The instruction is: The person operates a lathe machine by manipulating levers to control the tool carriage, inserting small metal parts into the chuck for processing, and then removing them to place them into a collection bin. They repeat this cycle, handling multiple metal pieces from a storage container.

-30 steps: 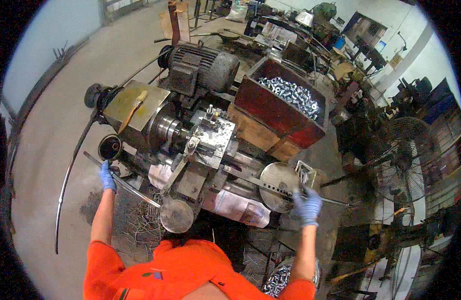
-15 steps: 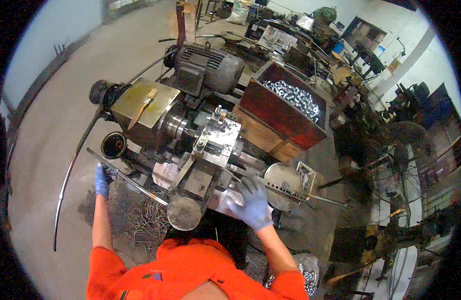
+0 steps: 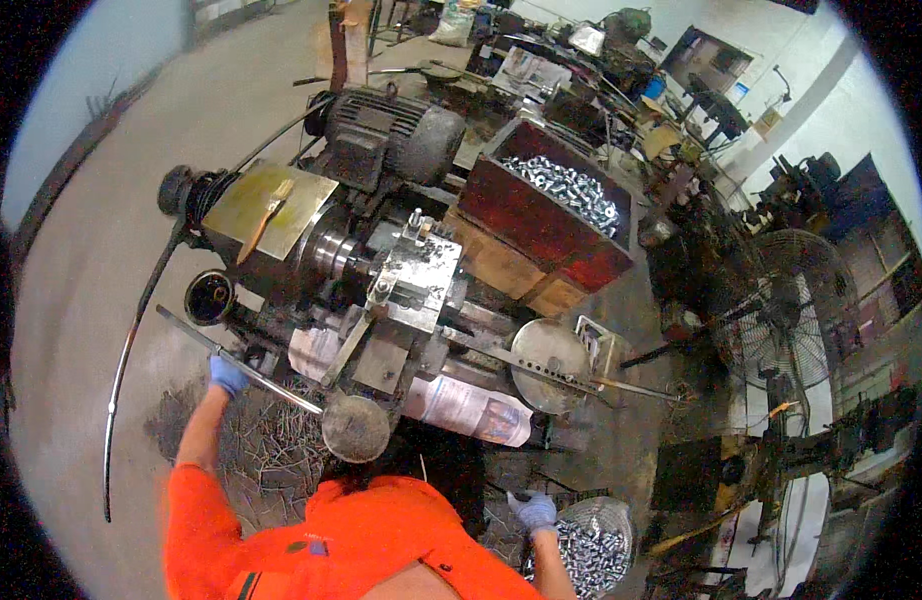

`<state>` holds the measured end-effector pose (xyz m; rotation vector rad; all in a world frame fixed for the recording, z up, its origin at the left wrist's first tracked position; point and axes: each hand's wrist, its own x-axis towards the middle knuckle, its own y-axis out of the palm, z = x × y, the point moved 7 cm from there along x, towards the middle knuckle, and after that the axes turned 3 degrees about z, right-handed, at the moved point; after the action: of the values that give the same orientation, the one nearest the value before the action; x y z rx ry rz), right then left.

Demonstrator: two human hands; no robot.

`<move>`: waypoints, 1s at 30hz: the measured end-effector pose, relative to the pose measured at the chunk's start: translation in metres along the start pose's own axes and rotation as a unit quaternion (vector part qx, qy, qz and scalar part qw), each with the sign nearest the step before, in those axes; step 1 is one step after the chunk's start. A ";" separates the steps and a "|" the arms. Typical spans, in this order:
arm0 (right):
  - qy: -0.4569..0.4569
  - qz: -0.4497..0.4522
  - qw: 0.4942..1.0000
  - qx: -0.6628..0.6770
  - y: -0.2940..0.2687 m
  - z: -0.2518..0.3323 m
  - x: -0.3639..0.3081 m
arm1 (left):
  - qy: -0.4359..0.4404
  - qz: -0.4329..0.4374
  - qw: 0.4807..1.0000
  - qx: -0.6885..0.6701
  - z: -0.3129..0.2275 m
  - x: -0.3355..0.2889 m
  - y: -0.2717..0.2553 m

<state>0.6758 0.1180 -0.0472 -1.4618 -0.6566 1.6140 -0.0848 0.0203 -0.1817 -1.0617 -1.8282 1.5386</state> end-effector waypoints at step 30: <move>-0.358 -0.041 0.927 -0.105 -0.211 0.520 0.050 | -0.166 -0.254 0.952 -0.025 0.067 -0.127 -0.360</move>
<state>0.2216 0.3472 0.1956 -0.9298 -1.3122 2.0612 -0.1515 -0.1396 0.1652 -0.3061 -2.1551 1.4100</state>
